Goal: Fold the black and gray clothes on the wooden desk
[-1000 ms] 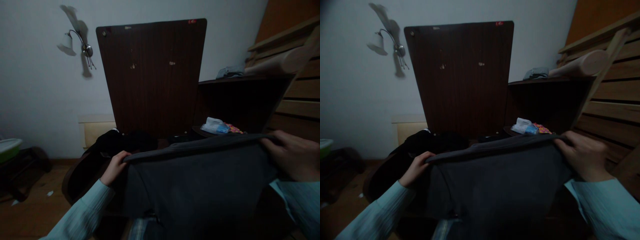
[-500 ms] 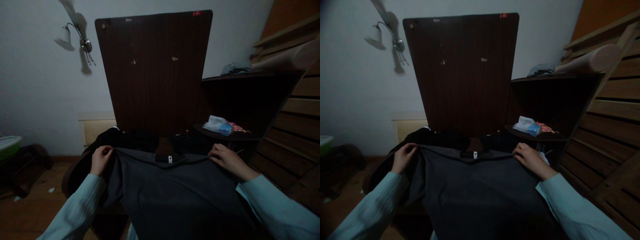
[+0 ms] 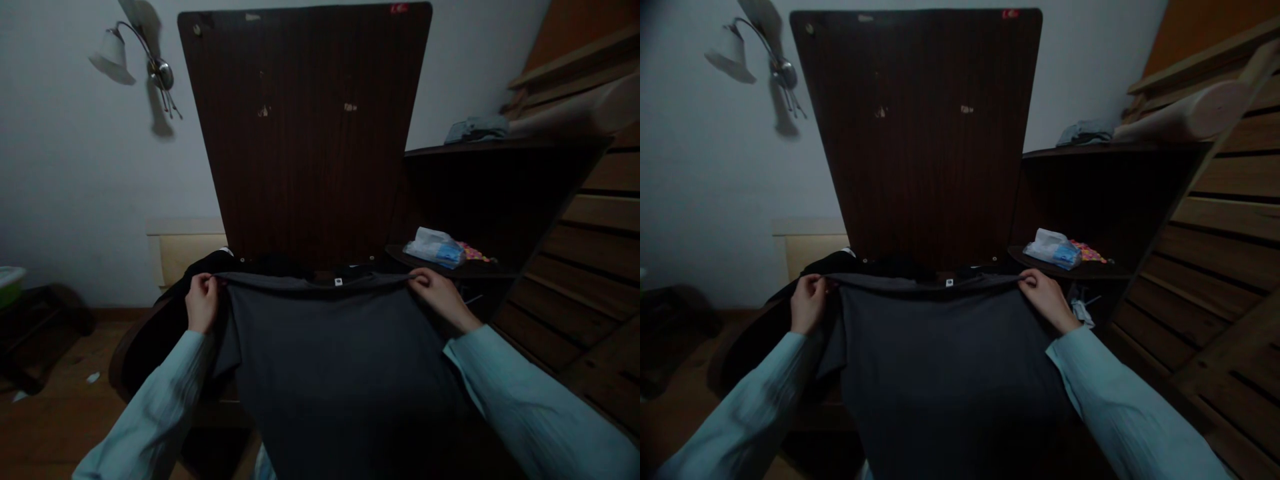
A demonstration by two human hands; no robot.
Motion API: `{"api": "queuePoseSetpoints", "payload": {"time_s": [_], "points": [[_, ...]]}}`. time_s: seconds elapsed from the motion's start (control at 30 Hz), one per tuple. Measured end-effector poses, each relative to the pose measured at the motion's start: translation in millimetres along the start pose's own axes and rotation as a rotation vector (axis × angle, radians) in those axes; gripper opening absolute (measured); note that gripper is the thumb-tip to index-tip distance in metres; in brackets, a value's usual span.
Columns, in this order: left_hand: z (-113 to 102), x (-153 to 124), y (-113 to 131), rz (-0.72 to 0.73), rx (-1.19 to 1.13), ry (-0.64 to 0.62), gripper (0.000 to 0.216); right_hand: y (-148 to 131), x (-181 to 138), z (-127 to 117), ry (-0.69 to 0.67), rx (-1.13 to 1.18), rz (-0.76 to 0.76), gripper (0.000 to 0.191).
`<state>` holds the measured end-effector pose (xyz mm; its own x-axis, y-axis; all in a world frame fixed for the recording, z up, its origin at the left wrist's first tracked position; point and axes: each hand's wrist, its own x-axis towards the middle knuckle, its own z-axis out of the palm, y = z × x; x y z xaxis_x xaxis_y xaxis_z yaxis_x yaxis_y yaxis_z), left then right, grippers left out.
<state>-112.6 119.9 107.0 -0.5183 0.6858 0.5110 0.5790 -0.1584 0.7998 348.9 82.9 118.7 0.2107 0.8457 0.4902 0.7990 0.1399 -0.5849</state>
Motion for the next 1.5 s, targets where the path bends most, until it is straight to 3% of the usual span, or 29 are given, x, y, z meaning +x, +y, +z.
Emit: {"api": "queuePoseSetpoints", "payload": {"time_s": [0.07,0.13,0.27,0.4,0.5,0.67,1.03,1.1,1.23,1.3,1.4,1.5], "points": [[8.0,15.6,13.7,0.076,0.157,0.059,0.026,-11.5,18.2,7.4,0.047,0.042,-0.035,0.030],[21.5,28.1,23.1,0.150,0.267,0.038,0.035,-22.2,34.6,24.1,0.035,0.074,-0.105,0.047],[55.4,23.3,20.4,0.273,0.525,-0.168,0.070,-34.9,45.5,78.2,-0.146,-0.029,-0.259,0.077],[76.9,-15.1,-10.5,0.320,0.743,-0.508,0.065,-33.0,21.8,125.1,-0.396,-0.348,-0.128,0.066],[82.1,-38.1,-38.5,0.317,0.871,-0.615,0.061,-25.5,2.4,141.4,-0.450,-0.522,-0.161,0.055],[84.0,-46.0,-60.1,0.387,0.921,-0.560,0.057,-15.6,-6.5,149.6,-0.363,-0.610,-0.241,0.052],[82.4,-46.0,-60.9,0.453,0.843,-0.536,0.051,-3.4,-23.5,168.2,0.007,-0.522,-0.376,0.039],[81.9,-47.5,-59.3,0.538,0.778,-0.565,0.048,-2.3,-23.2,168.4,0.046,-0.486,-0.388,0.037],[82.0,-50.9,-55.5,0.686,0.631,-0.740,0.054,-5.4,-23.9,164.2,0.129,-0.399,-0.449,0.035],[80.9,-53.4,-54.2,0.697,0.594,-0.821,0.055,-9.0,-26.4,161.8,0.113,-0.339,-0.600,0.034],[75.3,-58.3,-50.2,0.676,0.588,-0.900,0.050,-14.3,-32.2,161.1,-0.029,-0.247,-0.904,0.039],[68.5,-62.0,-35.6,0.594,0.668,-0.899,0.044,-18.1,-37.9,163.5,-0.159,-0.186,-1.035,0.040]]}}
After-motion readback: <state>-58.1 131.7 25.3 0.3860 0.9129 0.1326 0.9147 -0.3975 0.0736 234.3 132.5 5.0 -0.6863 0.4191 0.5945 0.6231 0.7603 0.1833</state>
